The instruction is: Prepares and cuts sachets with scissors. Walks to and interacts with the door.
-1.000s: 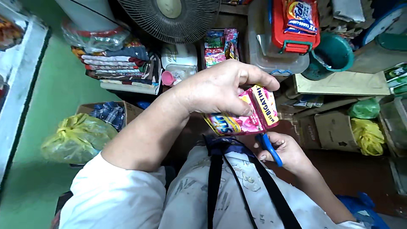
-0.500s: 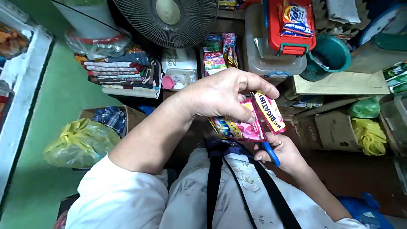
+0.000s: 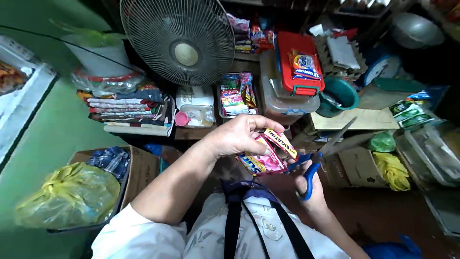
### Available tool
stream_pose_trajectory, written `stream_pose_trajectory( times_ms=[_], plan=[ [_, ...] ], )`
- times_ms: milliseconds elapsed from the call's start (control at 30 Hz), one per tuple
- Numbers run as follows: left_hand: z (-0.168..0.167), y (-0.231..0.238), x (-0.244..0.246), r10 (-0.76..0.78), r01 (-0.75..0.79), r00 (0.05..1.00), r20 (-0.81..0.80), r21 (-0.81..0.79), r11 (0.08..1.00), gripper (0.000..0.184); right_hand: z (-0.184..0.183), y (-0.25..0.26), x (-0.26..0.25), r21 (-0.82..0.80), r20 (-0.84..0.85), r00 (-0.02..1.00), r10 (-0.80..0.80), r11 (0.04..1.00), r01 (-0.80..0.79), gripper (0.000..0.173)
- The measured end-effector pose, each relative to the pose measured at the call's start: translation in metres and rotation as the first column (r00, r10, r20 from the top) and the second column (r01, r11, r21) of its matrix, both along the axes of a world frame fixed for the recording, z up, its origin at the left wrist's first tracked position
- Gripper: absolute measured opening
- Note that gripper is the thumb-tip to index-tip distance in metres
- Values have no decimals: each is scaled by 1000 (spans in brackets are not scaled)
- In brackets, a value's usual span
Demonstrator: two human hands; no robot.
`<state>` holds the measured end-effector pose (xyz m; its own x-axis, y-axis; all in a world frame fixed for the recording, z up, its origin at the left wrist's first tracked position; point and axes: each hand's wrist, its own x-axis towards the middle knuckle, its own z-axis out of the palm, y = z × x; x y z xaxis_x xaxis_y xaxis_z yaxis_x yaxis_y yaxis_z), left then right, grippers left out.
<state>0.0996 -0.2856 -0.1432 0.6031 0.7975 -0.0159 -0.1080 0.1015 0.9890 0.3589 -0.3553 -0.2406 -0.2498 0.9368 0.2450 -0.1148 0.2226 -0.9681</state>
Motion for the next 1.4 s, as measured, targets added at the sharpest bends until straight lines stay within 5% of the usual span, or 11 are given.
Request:
stream_pose_trajectory(
  times_ms=[133, 267, 367, 533, 700, 833, 967, 1133, 1300, 1400],
  plan=[
    [-8, -7, 10, 27, -25, 999, -36, 60, 998, 55, 14, 17, -14, -474, -209, 966, -155, 879, 39, 68],
    [-19, -21, 19, 33, -13, 994, -108, 184, 983, 47, 31, 32, -30, -674, -443, 865, -234, 723, -150, 35],
    [-26, -29, 14, 77, -62, 994, -75, 188, 980, 50, 33, 42, -35, -625, -474, 857, -203, 763, -165, 29],
    [-27, -32, -14, 209, -212, 977, 40, 164, 963, 83, 39, 56, -35, -459, -398, 890, -224, 888, 18, 30],
    [-13, -22, -7, 354, -420, 884, 306, 188, 888, 66, 32, 55, -48, -325, -282, 946, -158, 944, 61, 28],
    [-22, 1, 15, 608, -634, 774, 180, 220, 742, 61, 18, 56, -67, -298, -370, 924, -97, 955, -19, 32],
    [-40, 20, 16, 694, -675, 720, 31, 263, 689, 57, 18, 63, -70, -401, -331, 934, -138, 916, -6, 26],
    [-55, 45, 17, 748, -715, 662, -34, 271, 645, 58, 7, 82, -72, -355, -226, 961, -157, 932, 69, 51],
    [-66, 71, 32, 746, -717, 664, 58, 332, 613, 60, 9, 119, -66, -305, -108, 957, -270, 925, 227, 31],
    [-72, 91, 40, 627, -622, 779, 1, 134, 772, 72, 15, 144, -47, -337, -139, 933, -331, 902, 270, 29]
  ],
)
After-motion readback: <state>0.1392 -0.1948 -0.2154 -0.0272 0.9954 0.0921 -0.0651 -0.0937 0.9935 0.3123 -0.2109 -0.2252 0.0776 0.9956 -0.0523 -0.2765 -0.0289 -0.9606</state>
